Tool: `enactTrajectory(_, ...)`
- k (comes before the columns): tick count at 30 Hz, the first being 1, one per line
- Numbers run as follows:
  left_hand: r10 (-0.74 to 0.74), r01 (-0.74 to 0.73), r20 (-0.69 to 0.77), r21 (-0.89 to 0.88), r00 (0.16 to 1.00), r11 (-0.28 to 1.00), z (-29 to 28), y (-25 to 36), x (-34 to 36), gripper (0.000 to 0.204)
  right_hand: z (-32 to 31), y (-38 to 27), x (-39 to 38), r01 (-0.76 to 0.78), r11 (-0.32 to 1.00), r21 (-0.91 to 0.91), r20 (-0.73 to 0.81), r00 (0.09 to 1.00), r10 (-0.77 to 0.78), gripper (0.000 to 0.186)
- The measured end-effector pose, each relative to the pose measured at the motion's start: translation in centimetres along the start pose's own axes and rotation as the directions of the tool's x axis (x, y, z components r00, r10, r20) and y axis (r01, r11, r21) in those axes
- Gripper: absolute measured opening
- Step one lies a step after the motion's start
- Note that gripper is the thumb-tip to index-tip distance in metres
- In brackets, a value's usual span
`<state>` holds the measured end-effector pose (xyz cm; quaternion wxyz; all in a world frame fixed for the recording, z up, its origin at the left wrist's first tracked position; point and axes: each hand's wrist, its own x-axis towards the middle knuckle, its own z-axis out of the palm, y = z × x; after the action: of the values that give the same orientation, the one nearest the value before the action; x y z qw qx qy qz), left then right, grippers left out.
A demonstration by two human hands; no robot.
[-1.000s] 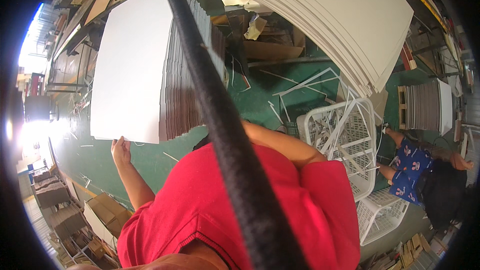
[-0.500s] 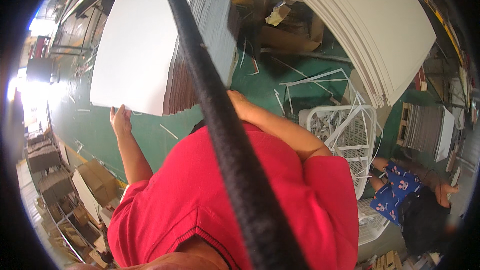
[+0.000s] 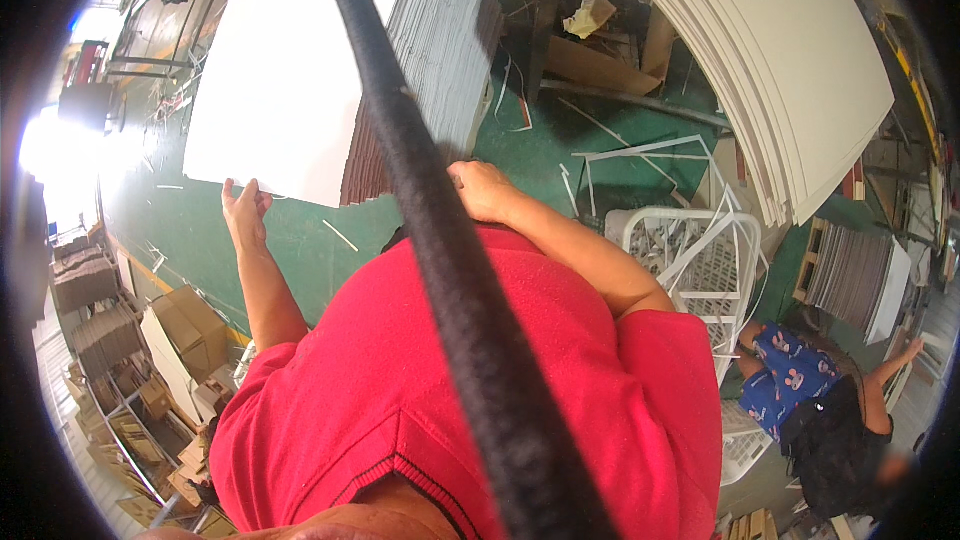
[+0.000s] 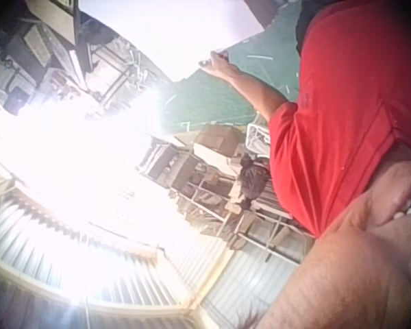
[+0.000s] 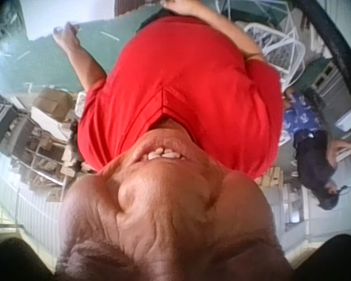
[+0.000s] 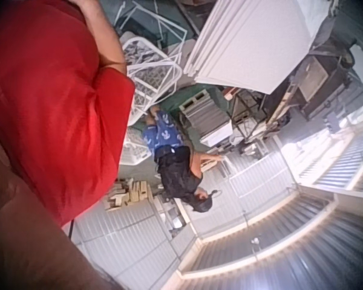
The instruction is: The person removes protective strips from the edges of large boards by hand and stacks the boards onto a pile. They also gather discarded strips into a basket and move the basket.
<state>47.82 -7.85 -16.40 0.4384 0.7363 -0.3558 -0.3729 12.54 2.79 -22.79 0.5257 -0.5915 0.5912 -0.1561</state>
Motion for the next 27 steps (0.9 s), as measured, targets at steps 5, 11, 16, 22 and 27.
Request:
enactTrajectory(5,0.101,-0.092,0.006,0.464,0.995,0.881,-0.3,0.3,0.5,0.061,-0.3,0.2,0.2,0.013,0.999,0.038,-0.009,1.0,-0.013,0.039)
enactTrajectory(11,0.339,-0.271,-0.013,0.574,0.941,0.773,0.5,1.8,-0.9,0.05,1.4,1.6,0.1,0.037,0.999,0.018,-0.15,0.988,-0.034,0.038)
enactTrajectory(16,0.35,-0.398,0.189,0.444,0.917,0.803,5.6,5.8,-4.7,0.046,-0.1,1.2,-2.6,-0.005,0.998,0.066,-0.24,0.97,0.021,0.036)
enactTrajectory(22,0.377,-0.516,0.474,0.204,0.796,0.832,12.7,3.9,-7.1,0.04,-5.1,2.8,-9.7,0.09,0.968,0.236,-0.623,0.778,0.08,0.03)
enactTrajectory(27,0.276,-0.467,0.654,0.134,0.704,0.874,17.5,3.5,-13.4,0.036,-11.4,5.3,-18.6,0.28,0.943,0.177,-0.953,0.287,0.094,0.021)
